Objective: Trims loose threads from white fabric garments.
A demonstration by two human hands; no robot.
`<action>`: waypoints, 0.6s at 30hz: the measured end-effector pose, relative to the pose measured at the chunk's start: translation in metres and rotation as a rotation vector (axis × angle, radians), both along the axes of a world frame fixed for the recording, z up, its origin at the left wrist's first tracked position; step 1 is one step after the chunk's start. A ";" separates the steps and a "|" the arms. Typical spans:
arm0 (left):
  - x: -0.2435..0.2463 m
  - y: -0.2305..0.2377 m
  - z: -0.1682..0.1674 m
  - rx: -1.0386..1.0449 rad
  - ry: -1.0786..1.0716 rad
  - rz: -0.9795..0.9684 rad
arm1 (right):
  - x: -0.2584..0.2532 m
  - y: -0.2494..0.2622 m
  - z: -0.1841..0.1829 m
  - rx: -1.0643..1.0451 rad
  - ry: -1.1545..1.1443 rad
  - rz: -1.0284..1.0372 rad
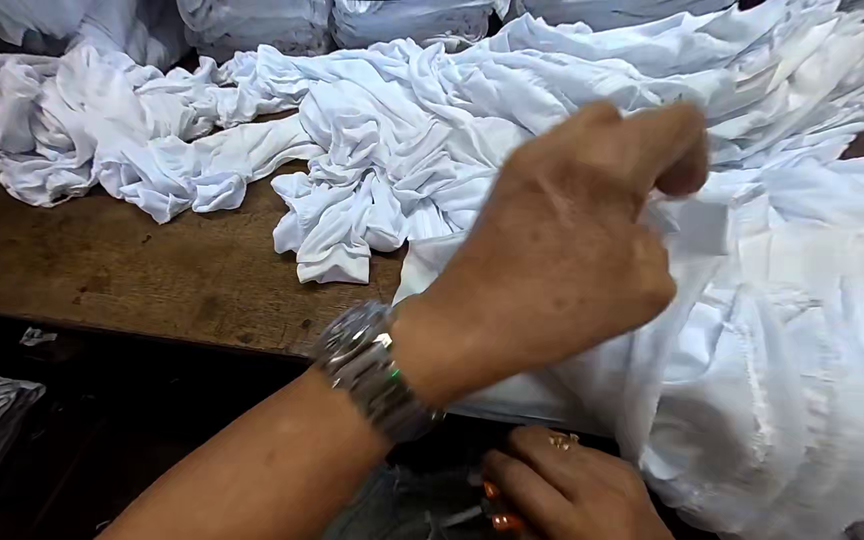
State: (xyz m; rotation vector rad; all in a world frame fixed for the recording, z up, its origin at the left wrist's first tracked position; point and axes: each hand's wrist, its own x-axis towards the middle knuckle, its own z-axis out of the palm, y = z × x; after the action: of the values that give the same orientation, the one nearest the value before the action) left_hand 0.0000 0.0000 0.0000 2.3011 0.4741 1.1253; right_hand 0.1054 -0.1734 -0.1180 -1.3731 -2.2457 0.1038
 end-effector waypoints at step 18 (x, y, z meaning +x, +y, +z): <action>-0.149 -0.114 -0.148 -1.112 -0.537 0.465 | -0.018 0.043 -0.047 0.329 -0.059 -0.088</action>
State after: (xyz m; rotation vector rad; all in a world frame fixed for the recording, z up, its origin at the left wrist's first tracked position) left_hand -0.1487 -0.1136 -0.1481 0.9131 1.0923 1.1766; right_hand 0.0873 -0.1305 -0.1649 -1.3047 -2.1278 -0.3265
